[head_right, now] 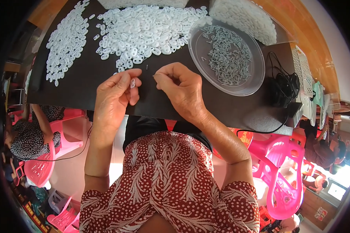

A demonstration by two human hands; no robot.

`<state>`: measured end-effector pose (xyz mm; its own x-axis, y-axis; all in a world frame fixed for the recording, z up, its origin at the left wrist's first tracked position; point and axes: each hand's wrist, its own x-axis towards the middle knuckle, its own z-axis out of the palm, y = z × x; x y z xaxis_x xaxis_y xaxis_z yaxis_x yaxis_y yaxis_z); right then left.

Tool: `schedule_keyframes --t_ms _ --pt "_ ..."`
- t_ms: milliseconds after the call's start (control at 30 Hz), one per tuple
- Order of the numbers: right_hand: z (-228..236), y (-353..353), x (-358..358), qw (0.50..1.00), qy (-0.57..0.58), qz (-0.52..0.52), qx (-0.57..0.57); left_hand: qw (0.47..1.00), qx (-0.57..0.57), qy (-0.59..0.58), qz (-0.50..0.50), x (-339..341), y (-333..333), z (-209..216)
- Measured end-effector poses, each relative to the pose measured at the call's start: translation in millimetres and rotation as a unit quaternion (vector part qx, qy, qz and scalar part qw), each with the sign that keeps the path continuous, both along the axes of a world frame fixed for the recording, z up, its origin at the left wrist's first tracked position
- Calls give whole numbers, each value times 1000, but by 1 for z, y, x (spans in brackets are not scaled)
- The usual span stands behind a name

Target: Inserting small metal pins into white plastic components to assemble them.

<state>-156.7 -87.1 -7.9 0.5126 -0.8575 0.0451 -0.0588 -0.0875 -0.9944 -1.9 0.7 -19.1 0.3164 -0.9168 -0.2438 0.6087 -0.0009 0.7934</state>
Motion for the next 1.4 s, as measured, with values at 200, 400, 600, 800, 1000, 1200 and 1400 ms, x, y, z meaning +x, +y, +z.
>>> schedule_keyframes --t_ms 200,400,600,800,1000,1200,1400 --pt "6 -2 0 998 6 27 62 999 23 -27 4 -5 -1 6" --pt "4 0 3 998 -6 54 44 997 14 -61 49 -12 1 9" --pt "-6 -13 6 995 58 -15 -75 993 25 -100 49 -8 6 8" --pt "-9 -24 20 990 111 -9 -87 991 16 -119 63 -5 14 3" --pt "-1 -23 22 994 100 -6 -42 995 -5 -58 82 -9 10 2" --pt "-3 -23 22 994 97 18 -36 999 -8 -35 34 -6 13 6" --pt "11 -16 15 997 39 64 15 999 -4 -24 42 -12 13 3"
